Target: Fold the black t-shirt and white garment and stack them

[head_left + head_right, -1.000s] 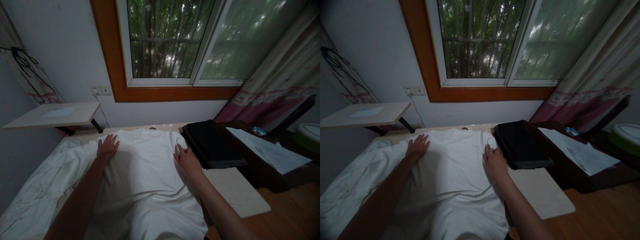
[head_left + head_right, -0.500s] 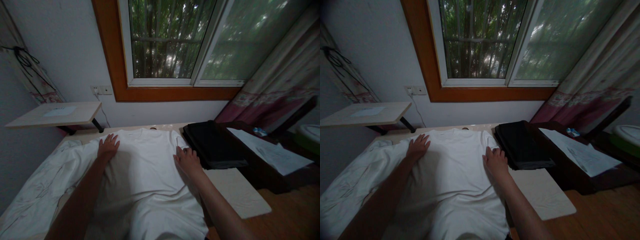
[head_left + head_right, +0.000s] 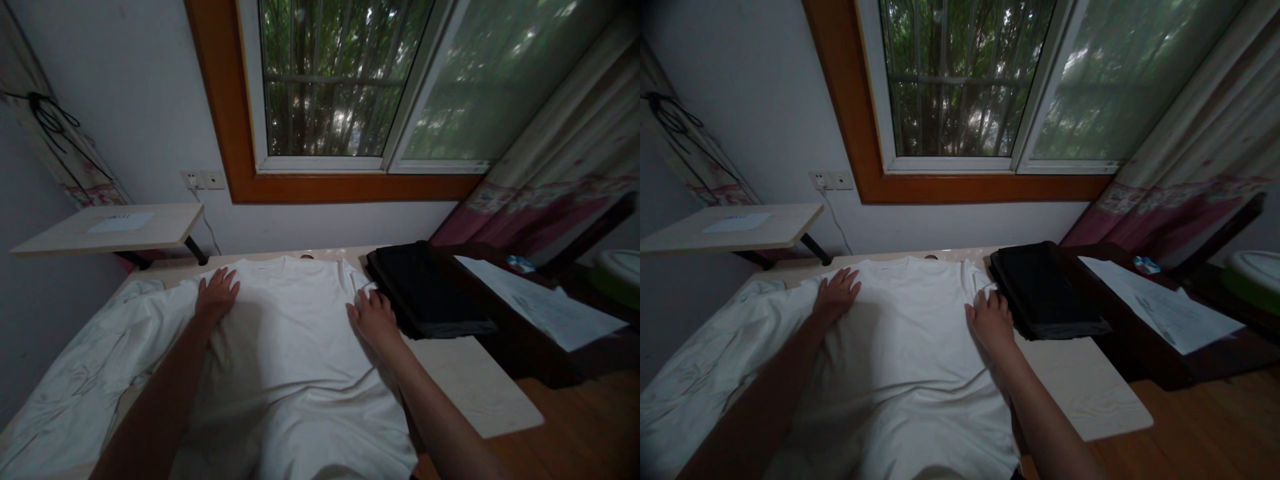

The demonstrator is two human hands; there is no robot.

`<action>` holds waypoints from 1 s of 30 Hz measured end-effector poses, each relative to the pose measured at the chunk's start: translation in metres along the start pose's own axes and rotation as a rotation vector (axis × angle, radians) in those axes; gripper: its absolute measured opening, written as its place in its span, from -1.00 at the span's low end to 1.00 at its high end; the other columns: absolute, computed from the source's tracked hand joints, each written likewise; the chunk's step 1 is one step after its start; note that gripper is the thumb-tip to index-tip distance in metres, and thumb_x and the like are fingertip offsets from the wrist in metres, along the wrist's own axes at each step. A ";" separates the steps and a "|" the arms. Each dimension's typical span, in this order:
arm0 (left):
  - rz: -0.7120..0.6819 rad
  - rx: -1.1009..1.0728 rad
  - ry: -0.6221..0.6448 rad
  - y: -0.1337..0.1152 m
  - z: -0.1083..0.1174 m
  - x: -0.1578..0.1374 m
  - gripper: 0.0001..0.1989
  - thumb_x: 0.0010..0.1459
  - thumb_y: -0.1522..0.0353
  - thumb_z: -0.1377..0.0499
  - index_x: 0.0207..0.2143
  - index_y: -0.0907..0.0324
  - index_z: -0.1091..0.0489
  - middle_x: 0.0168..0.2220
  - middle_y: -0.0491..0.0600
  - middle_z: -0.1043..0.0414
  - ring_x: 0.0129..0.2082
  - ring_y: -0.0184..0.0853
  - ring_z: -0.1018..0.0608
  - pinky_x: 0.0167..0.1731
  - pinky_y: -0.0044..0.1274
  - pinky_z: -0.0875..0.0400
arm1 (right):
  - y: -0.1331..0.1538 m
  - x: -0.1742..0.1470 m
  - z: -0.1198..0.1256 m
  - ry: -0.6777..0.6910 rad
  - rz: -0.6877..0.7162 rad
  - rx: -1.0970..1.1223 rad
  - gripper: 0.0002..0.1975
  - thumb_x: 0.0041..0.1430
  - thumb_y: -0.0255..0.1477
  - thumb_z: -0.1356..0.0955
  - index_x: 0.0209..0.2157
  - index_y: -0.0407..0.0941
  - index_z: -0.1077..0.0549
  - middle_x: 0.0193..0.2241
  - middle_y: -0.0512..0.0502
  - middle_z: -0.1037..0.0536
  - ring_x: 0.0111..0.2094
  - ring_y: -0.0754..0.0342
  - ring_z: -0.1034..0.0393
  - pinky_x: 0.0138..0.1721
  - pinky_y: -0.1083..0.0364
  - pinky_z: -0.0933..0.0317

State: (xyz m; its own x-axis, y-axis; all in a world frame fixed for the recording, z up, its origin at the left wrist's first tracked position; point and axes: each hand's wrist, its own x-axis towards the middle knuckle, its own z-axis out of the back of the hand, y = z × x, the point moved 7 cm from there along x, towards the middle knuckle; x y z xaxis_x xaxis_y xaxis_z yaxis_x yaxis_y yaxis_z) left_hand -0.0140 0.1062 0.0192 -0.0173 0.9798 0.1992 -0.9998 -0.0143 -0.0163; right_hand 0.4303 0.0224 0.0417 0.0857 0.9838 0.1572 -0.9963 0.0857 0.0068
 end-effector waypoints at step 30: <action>0.011 0.005 0.011 0.000 -0.001 0.000 -0.42 0.41 0.13 0.17 0.38 0.06 -0.17 0.47 0.04 -0.05 0.46 -0.17 -0.10 0.38 -0.07 0.04 | 0.025 0.020 0.129 -0.328 0.356 0.641 -0.46 0.30 -0.50 -0.22 0.30 -0.06 -0.33 0.22 -0.23 -0.41 0.25 -0.10 -0.30 0.29 -0.12 -0.19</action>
State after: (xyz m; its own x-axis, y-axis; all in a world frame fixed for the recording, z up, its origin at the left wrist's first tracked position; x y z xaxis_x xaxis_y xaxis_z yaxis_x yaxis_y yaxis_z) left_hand -0.0138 0.1067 0.0184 -0.0277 0.9817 0.1886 -0.9996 -0.0256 -0.0133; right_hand 0.4067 0.0241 0.1726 -0.1448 0.8306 0.5377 -0.7822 -0.4289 0.4519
